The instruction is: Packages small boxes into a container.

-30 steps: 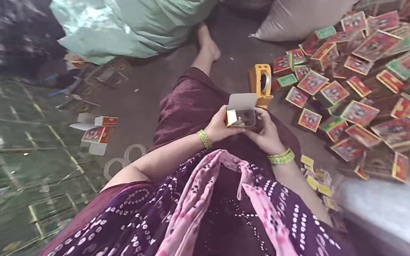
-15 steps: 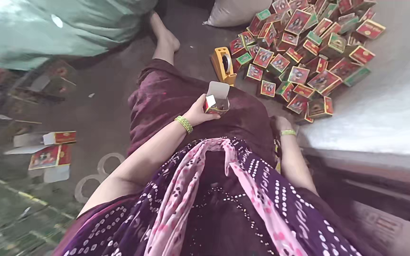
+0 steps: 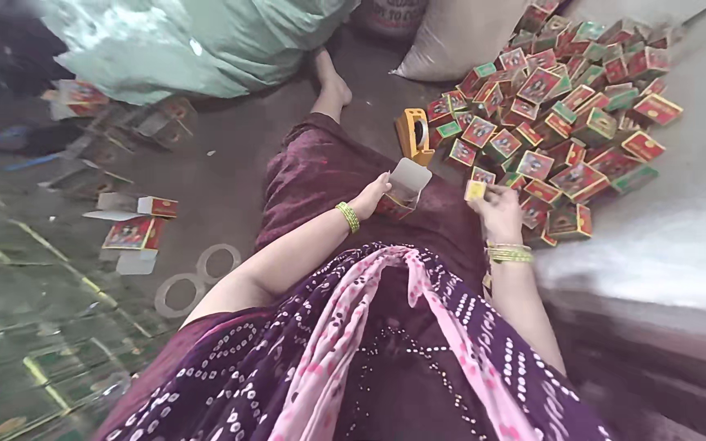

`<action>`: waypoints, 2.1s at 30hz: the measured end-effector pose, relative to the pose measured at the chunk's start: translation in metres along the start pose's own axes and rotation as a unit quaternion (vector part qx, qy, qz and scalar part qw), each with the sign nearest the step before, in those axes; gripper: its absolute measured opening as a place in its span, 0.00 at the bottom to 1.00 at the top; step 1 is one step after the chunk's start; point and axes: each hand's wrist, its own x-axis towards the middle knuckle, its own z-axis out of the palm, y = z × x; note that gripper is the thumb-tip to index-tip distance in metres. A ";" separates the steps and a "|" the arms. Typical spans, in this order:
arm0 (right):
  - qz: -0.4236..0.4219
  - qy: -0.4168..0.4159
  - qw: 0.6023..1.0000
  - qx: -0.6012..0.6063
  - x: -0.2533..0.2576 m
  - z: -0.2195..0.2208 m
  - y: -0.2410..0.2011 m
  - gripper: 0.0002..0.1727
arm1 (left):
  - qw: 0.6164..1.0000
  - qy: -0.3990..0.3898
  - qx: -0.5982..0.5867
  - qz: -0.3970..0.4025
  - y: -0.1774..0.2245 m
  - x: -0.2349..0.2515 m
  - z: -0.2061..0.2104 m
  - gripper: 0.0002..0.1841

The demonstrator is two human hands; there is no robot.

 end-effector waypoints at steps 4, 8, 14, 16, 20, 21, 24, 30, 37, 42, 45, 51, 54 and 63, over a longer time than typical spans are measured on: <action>-0.115 -0.151 0.982 0.019 -0.038 0.043 -0.065 0.18 | 0.994 0.002 0.094 0.054 0.007 -0.011 0.006 0.36; -0.172 -0.177 0.967 -0.068 -0.045 0.079 -0.078 0.09 | 0.984 0.005 0.156 0.083 0.009 -0.019 0.004 0.39; -0.223 -0.122 0.961 -0.108 -0.045 0.108 -0.072 0.06 | 0.956 -0.042 0.246 0.153 0.006 -0.010 -0.001 0.37; -0.303 -0.106 0.939 -0.125 -0.049 0.113 -0.061 0.08 | 0.960 -0.042 0.234 0.147 0.000 -0.007 -0.001 0.41; -0.456 -0.125 0.858 -0.198 -0.052 0.114 -0.046 0.17 | 0.974 -0.043 0.192 0.114 -0.006 -0.004 -0.004 0.53; -0.465 -0.132 0.846 -0.224 -0.051 0.115 -0.041 0.18 | 0.976 -0.039 0.194 0.094 -0.006 -0.005 -0.004 0.56; -0.487 -0.130 0.803 -0.317 -0.048 0.120 -0.030 0.24 | 0.984 -0.025 0.173 0.039 0.003 -0.009 -0.001 0.64; -0.550 -0.161 0.758 -0.312 -0.039 0.122 -0.030 0.11 | 0.987 -0.017 0.156 0.023 0.008 -0.013 0.002 0.58; -0.524 -0.207 0.778 -0.278 -0.033 0.125 -0.036 0.13 | 0.983 -0.007 0.179 0.028 -0.008 -0.004 -0.004 0.57; -0.482 -0.241 0.790 -0.292 -0.032 0.123 -0.043 0.16 | 0.988 0.013 0.150 0.021 -0.008 -0.003 0.000 0.51; -0.445 -0.195 0.837 -0.250 -0.030 0.116 -0.040 0.16 | 0.993 0.037 0.107 0.025 -0.006 -0.004 0.005 0.41; -0.228 -0.056 0.972 0.025 -0.019 0.106 -0.018 0.49 | 0.960 0.022 0.234 0.152 -0.013 -0.006 0.006 0.55; -0.120 -0.041 0.987 0.102 -0.018 0.109 -0.017 0.50 | 0.957 0.038 0.252 0.142 -0.011 0.000 0.008 0.49; -0.096 -0.187 0.970 0.123 -0.019 0.116 -0.021 0.27 | 0.988 0.073 0.017 0.133 0.003 -0.011 0.006 0.37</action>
